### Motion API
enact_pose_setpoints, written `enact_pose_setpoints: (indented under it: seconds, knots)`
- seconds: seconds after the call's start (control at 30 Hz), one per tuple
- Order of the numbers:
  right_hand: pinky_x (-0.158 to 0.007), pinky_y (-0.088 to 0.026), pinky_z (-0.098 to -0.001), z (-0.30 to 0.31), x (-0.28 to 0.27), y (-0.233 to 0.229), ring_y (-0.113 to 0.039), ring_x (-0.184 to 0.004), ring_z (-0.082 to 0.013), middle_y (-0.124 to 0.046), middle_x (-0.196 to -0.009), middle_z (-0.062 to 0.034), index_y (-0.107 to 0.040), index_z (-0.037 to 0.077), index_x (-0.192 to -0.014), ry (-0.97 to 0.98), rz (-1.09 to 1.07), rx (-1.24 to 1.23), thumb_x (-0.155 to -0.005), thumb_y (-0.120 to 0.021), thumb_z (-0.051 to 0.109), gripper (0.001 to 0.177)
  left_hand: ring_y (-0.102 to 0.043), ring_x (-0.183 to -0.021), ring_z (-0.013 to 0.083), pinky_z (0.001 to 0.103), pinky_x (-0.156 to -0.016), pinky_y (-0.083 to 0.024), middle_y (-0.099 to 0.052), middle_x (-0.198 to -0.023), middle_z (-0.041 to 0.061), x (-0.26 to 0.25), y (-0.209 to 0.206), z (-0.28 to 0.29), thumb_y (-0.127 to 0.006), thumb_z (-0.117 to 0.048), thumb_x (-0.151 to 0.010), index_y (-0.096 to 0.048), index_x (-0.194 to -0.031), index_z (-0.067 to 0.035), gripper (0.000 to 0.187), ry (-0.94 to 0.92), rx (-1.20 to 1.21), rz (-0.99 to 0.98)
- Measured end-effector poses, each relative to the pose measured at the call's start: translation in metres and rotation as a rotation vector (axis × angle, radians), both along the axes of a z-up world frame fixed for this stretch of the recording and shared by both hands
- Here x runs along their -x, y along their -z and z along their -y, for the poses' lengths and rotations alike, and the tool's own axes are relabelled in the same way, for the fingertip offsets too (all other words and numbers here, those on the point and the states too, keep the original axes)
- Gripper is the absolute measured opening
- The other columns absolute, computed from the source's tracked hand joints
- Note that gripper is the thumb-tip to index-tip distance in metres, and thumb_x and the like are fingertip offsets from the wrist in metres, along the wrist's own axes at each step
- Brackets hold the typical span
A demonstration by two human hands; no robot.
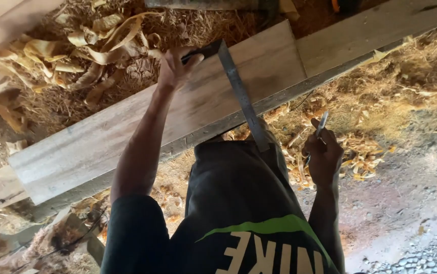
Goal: The person uses a metal square and a white marker to draw straight lines on a wooden plank. They then use a yellow tape measure to measure the length of the plank and mark specific points with the marker.
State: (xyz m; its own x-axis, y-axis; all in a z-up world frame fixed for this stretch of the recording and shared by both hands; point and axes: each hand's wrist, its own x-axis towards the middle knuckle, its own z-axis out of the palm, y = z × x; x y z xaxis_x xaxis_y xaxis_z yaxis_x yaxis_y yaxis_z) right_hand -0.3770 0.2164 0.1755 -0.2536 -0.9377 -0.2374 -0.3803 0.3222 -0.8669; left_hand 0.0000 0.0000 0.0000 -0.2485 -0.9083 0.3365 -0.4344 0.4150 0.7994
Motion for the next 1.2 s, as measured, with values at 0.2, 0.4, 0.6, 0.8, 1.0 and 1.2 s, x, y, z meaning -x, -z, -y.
enact_pose_setpoints:
  seconds: [0.2,0.4,0.6,0.8,1.0,1.2]
  knots:
    - [-0.059,-0.049,-0.0302,0.003,0.004,0.005,-0.053,-0.063,-0.0173,-0.054,-0.093,-0.01,-0.057,-0.008,-0.144,0.041,0.075,-0.006,-0.106,-0.054,0.007,0.041,-0.075,-0.058,0.0192,0.026,-0.037,-0.054,-0.08,-0.094,0.024,0.0,0.006,0.003,-0.06,-0.028,-0.11,-0.075,-0.102,0.004,0.036,0.011,0.083,0.02]
    - [-0.059,-0.05,-0.0312,0.009,0.011,0.011,-0.056,-0.061,-0.0181,-0.054,-0.088,-0.0118,-0.058,-0.01,-0.142,-0.041,0.031,0.037,-0.107,-0.054,0.009,0.04,-0.053,-0.039,0.0063,0.022,-0.027,-0.031,-0.08,-0.083,0.018,0.001,0.008,0.0,-0.057,-0.041,-0.11,-0.078,-0.105,0.0,0.046,-0.08,0.078,0.141]
    - [-0.055,-0.051,-0.0309,0.016,0.01,0.012,-0.057,-0.059,-0.0186,-0.058,-0.096,-0.0157,-0.062,-0.011,-0.132,-0.096,0.0,0.097,-0.107,-0.052,0.001,0.03,-0.066,-0.045,0.0119,0.023,-0.029,-0.043,-0.081,-0.088,0.019,0.001,0.014,-0.001,-0.058,-0.036,-0.111,-0.077,-0.107,-0.001,0.041,-0.074,0.138,0.159]
    - [-0.055,-0.052,-0.0308,0.018,0.016,0.014,-0.057,-0.059,-0.018,-0.057,-0.097,-0.0149,-0.061,-0.009,-0.135,-0.099,-0.003,0.098,-0.105,-0.053,0.0,0.033,-0.055,-0.04,0.0066,0.02,-0.023,-0.036,-0.076,-0.081,0.012,0.023,-0.036,-0.017,-0.057,-0.04,-0.11,-0.074,-0.107,-0.004,0.041,-0.194,0.036,0.363]
    - [-0.054,-0.05,-0.0306,0.023,0.017,0.012,-0.057,-0.057,-0.0182,-0.063,-0.111,-0.0206,-0.064,-0.014,-0.12,-0.143,-0.04,0.131,-0.107,-0.052,0.0,0.023,-0.058,-0.105,0.0387,0.059,-0.085,-0.047,-0.064,-0.121,0.021,0.054,-0.029,-0.025,-0.04,-0.097,-0.082,-0.051,-0.126,-0.011,0.097,-0.452,-0.228,0.672]
    - [-0.044,-0.05,-0.0291,0.039,0.025,0.018,-0.06,-0.056,-0.0189,-0.063,-0.122,-0.0253,-0.063,-0.013,-0.117,-0.227,-0.13,0.237,-0.109,-0.052,0.006,0.024,-0.053,-0.116,0.0398,0.063,-0.093,-0.043,-0.059,-0.131,0.02,0.056,-0.037,-0.021,-0.074,-0.085,-0.077,-0.05,-0.13,-0.011,0.094,-0.428,-0.359,0.656]
